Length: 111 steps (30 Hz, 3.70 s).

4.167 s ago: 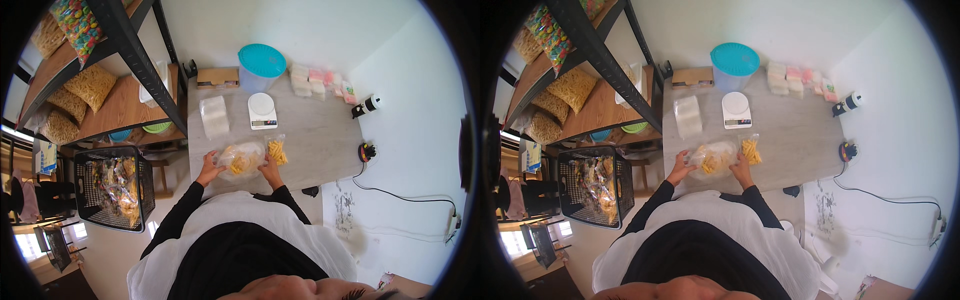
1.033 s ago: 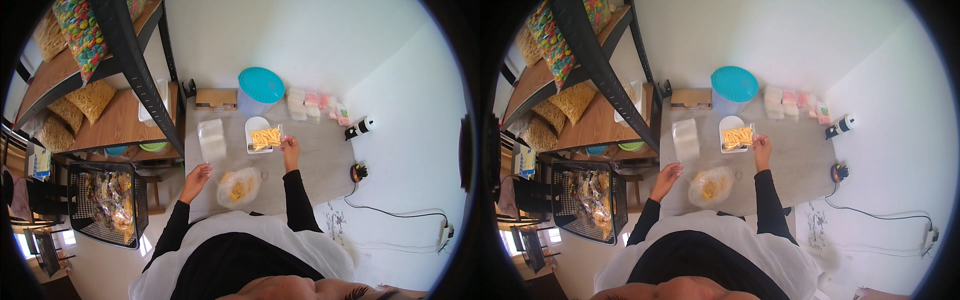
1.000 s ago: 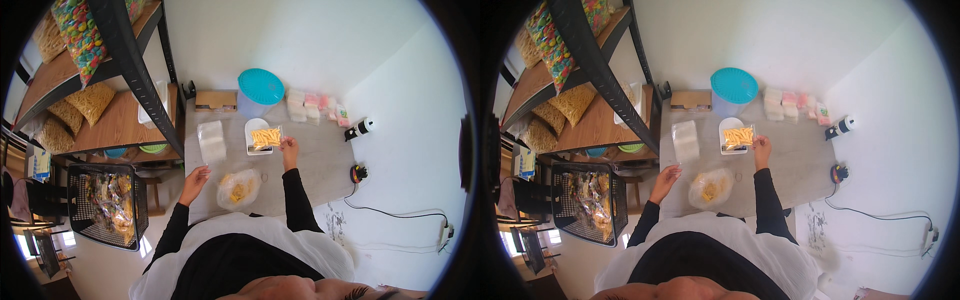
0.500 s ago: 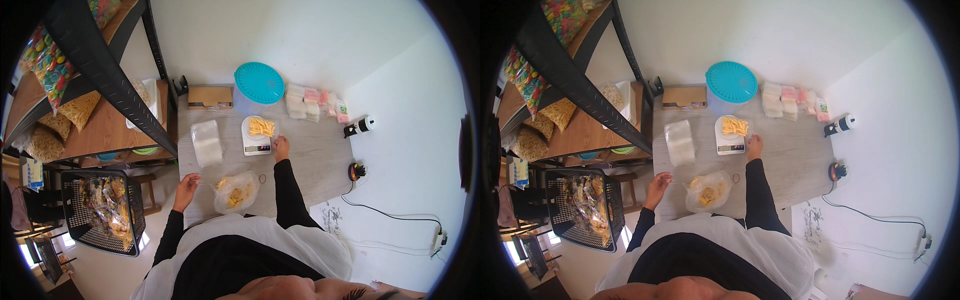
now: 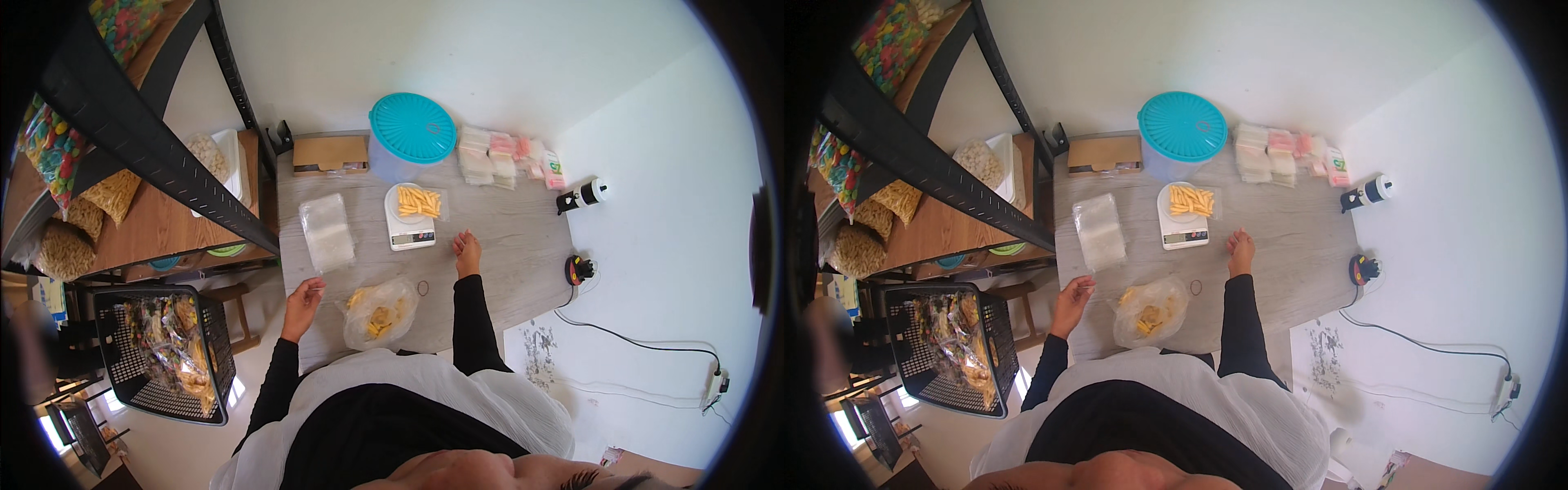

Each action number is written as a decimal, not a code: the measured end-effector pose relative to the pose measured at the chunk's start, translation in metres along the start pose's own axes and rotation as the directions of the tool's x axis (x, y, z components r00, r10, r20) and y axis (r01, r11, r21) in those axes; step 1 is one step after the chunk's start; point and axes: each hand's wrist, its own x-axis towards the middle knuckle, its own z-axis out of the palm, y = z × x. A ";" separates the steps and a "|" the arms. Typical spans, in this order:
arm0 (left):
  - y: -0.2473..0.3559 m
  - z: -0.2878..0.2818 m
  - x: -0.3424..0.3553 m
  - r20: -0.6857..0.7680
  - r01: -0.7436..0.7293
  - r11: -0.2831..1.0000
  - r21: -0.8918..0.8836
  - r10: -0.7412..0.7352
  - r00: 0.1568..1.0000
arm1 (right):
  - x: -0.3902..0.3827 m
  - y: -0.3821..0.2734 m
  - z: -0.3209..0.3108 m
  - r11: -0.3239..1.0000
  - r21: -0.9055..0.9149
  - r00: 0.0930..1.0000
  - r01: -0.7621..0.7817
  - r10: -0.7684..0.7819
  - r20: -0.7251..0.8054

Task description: The person scoops yellow snack sticks from a large bag into small clear plastic bags using a white plastic scoop. Each small bag is placed on a digital scale, adjusted to the target weight, then sealed and set aside. The process repeats for multiple bags.

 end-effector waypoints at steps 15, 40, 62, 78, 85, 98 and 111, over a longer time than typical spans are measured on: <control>0.003 -0.001 -0.004 -0.020 -0.039 0.998 0.041 0.040 0.999 | -0.003 -0.005 0.061 0.956 -0.056 0.942 0.288 -0.273 0.195; 0.112 0.025 -0.061 0.603 0.117 0.934 -0.337 0.119 0.788 | -0.282 -0.086 0.059 0.674 -0.235 0.416 0.700 -0.118 0.902; -0.020 0.023 -0.077 0.574 0.244 0.969 0.035 -0.219 0.789 | -0.262 0.029 -0.033 0.505 -0.471 0.662 0.724 -0.315 0.680; 0.000 0.018 -0.077 0.502 0.287 0.952 -0.102 -0.200 0.841 | -0.253 0.060 -0.054 0.826 -0.326 0.856 0.459 -0.314 0.410; 0.015 0.016 -0.081 0.510 0.267 0.963 0.018 -0.239 0.826 | -0.287 0.022 -0.042 0.257 -0.438 0.504 0.862 -0.533 0.679; -0.014 0.039 -0.071 0.561 0.341 0.935 -0.100 -0.230 0.795 | -0.259 0.064 -0.044 0.736 -0.397 0.789 0.548 -0.298 0.538; -0.008 0.035 -0.073 0.499 0.329 0.936 -0.128 -0.226 0.837 | -0.235 0.083 -0.069 0.960 -0.244 0.945 0.134 -0.050 0.322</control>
